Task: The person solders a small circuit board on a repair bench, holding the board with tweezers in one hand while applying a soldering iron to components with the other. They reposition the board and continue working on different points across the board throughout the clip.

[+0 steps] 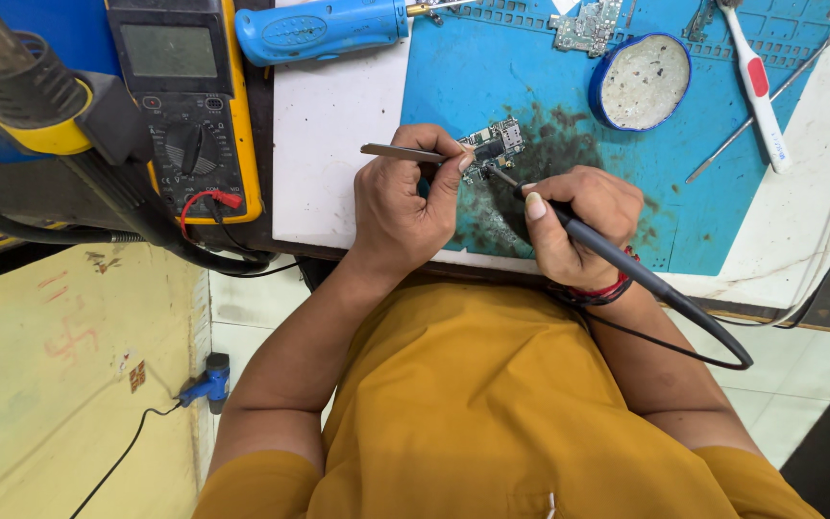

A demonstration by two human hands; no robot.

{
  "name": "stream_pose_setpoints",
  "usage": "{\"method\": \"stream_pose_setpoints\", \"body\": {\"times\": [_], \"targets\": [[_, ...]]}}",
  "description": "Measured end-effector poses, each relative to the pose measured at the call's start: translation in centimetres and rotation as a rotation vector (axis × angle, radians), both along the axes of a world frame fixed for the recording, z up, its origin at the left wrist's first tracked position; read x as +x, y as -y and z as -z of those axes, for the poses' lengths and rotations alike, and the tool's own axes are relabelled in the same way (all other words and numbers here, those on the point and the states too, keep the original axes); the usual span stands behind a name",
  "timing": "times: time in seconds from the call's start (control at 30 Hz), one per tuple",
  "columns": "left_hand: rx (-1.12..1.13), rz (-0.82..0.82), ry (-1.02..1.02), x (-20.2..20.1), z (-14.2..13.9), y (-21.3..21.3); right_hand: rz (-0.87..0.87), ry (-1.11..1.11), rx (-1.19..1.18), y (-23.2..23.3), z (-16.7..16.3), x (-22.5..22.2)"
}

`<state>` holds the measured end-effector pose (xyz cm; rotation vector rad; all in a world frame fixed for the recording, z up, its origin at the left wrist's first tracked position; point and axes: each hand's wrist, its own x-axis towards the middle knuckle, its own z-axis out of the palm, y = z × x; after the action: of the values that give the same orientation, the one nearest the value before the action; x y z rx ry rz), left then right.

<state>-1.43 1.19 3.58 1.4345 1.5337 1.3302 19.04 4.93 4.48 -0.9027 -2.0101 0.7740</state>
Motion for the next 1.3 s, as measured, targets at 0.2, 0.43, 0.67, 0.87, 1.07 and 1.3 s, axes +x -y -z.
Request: {"method": "stream_pose_setpoints", "body": {"times": [0.2,0.43,0.67,0.87,1.07,1.3], "targets": [[0.014,0.000,0.000,0.02,0.01,-0.03,0.018,0.013,0.009,0.05,0.10,0.06],[0.029,0.004,-0.005,0.04,0.04,-0.04,0.027,0.020,0.004,0.19,0.14,0.16],[0.030,0.007,0.002,0.00,0.11,0.01,0.031,0.028,0.004,0.25,0.15,0.46],[0.016,0.015,0.021,-0.10,0.06,0.13,0.020,0.015,-0.001,0.28,0.13,0.48],[0.017,0.030,0.002,-0.11,0.09,0.11,0.007,0.008,0.014,0.12,0.22,0.22],[0.010,0.034,-0.003,-0.08,0.26,-0.02,-0.005,-0.002,0.009,0.02,0.15,0.22]]}}
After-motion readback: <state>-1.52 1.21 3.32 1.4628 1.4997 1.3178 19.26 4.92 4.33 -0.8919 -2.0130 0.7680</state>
